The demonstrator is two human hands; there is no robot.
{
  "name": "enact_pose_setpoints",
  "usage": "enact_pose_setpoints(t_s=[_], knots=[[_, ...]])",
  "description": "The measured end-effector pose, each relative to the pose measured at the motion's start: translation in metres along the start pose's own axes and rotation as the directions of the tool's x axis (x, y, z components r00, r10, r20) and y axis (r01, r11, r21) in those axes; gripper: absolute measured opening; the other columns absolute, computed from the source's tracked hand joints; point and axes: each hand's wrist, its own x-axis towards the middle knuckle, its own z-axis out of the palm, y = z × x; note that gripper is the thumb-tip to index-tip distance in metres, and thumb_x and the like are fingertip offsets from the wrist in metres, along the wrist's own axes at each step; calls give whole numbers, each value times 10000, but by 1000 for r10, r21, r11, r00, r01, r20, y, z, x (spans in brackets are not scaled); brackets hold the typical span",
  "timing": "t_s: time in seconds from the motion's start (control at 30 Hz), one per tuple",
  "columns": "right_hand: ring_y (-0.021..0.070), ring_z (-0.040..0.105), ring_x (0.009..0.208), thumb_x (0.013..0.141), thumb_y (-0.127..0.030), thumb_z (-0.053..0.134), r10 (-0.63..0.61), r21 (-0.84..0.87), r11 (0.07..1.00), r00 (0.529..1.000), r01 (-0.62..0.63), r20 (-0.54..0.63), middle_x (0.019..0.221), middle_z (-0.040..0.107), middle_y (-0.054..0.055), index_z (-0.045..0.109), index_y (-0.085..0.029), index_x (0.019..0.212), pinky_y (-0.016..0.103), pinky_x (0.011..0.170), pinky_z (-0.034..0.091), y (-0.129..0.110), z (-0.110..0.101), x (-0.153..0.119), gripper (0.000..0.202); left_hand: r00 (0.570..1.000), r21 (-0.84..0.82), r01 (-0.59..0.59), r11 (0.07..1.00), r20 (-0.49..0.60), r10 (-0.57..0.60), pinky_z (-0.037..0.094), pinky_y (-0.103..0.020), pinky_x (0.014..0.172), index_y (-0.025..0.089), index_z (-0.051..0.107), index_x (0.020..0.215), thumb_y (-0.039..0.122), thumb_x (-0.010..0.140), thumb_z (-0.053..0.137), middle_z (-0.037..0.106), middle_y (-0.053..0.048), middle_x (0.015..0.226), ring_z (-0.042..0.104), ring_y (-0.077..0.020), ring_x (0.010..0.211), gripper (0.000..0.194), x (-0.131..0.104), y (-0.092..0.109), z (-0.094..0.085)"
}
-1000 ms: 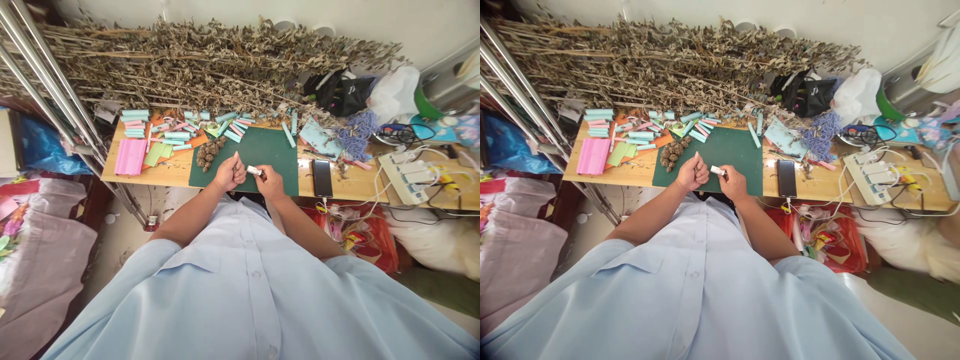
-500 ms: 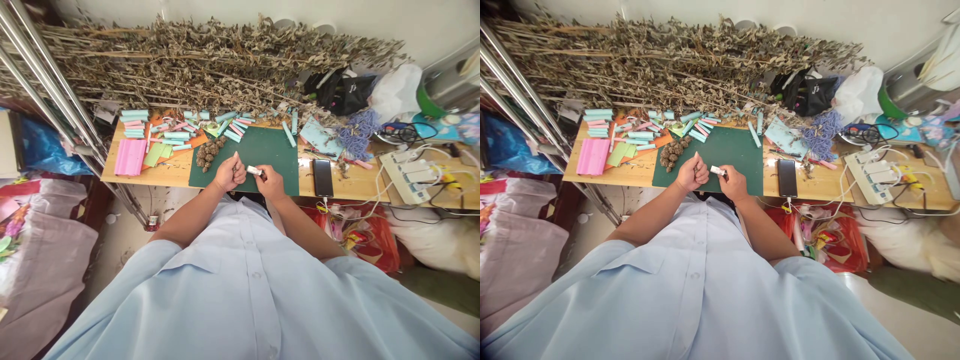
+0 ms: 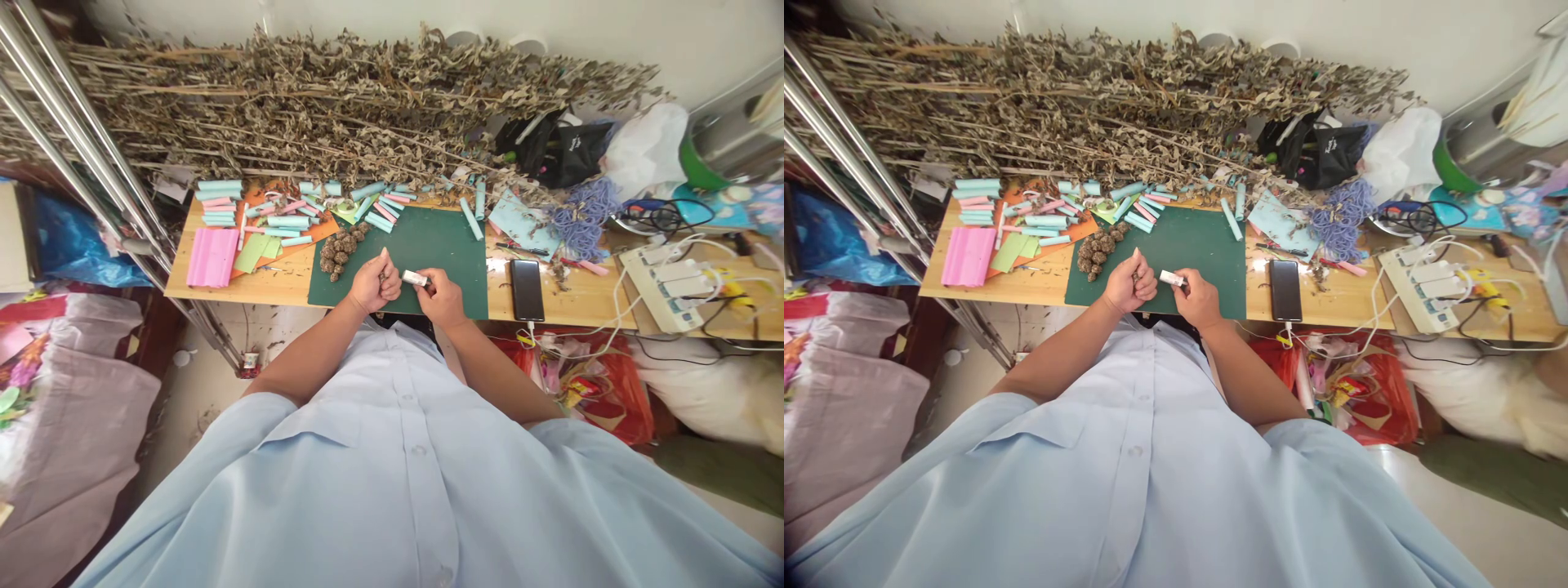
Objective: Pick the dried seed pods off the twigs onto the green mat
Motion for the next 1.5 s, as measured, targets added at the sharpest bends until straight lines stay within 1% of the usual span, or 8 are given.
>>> enact_pose_setpoints(t_s=[0.23, 0.53, 0.8, 0.93, 1.13, 1.3, 1.5], knots=[[164, 616, 643, 925, -361, 596, 1, 16, 1000, 1000, -1, 4, 850, 705, 29, 650, -217, 1155, 301, 718, 512, -2, -3, 0, 277, 999, 37, -20, 999, 32, 19, 172, -184, 375, 194, 369, 658, 532, 971, 557, 310, 76, 448, 283, -66, 320, 498, 1, 0, -2], [172, 617, 638, 936, -400, 586, 5, 17, 1000, 1000, -6, 10, 789, 686, 15, 643, -224, 1154, 306, 701, 512, -1, -2, -1, 286, 1000, 5, 2, 1000, 7, -2, 170, -181, 377, 196, 371, 671, 528, 972, 559, 297, 84, 459, 275, -62, 321, 487, 0, 0, 0], [169, 601, 629, 927, -366, 598, 6, 8, 1000, 1000, -6, 15, 760, 663, 8, 651, -216, 1153, 303, 703, 502, -1, -2, 0, 277, 999, 51, -20, 998, 43, 18, 189, -187, 377, 194, 384, 662, 533, 980, 540, 313, 74, 454, 288, -69, 328, 491, 1, 0, -3], [169, 604, 635, 928, -369, 592, 5, 8, 1000, 1000, -5, 16, 784, 673, 14, 648, -220, 1151, 307, 711, 505, -1, -2, 0, 274, 1000, 25, -7, 1000, 15, 7, 188, -185, 378, 195, 373, 662, 532, 973, 555, 308, 79, 457, 283, -67, 326, 493, 1, 0, -2], [162, 607, 636, 924, -363, 606, 3, 14, 1000, 1000, -3, 9, 827, 697, 22, 659, -220, 1143, 301, 709, 502, -1, -2, 0, 267, 998, 58, -28, 998, 57, 25, 200, -190, 373, 195, 378, 658, 536, 974, 550, 322, 72, 452, 301, -74, 326, 495, 2, 0, -5], [166, 614, 654, 925, -359, 613, -10, 24, 1000, 1000, 10, 7, 841, 697, 25, 659, -221, 1146, 304, 720, 505, 1, -1, 0, 265, 999, 48, -17, 999, 37, 15, 197, -176, 374, 191, 380, 661, 547, 959, 575, 320, 80, 449, 295, -65, 322, 504, 3, -1, -6], [166, 622, 654, 923, -342, 626, -27, 43, 999, 1000, 27, -5, 867, 713, 31, 661, -226, 1133, 308, 723, 511, 0, -2, 0, 242, 995, 59, -40, 997, 92, 34, 189, -185, 377, 189, 391, 658, 524, 993, 519, 331, 69, 448, 307, -75, 324, 491, 4, -1, -7]])
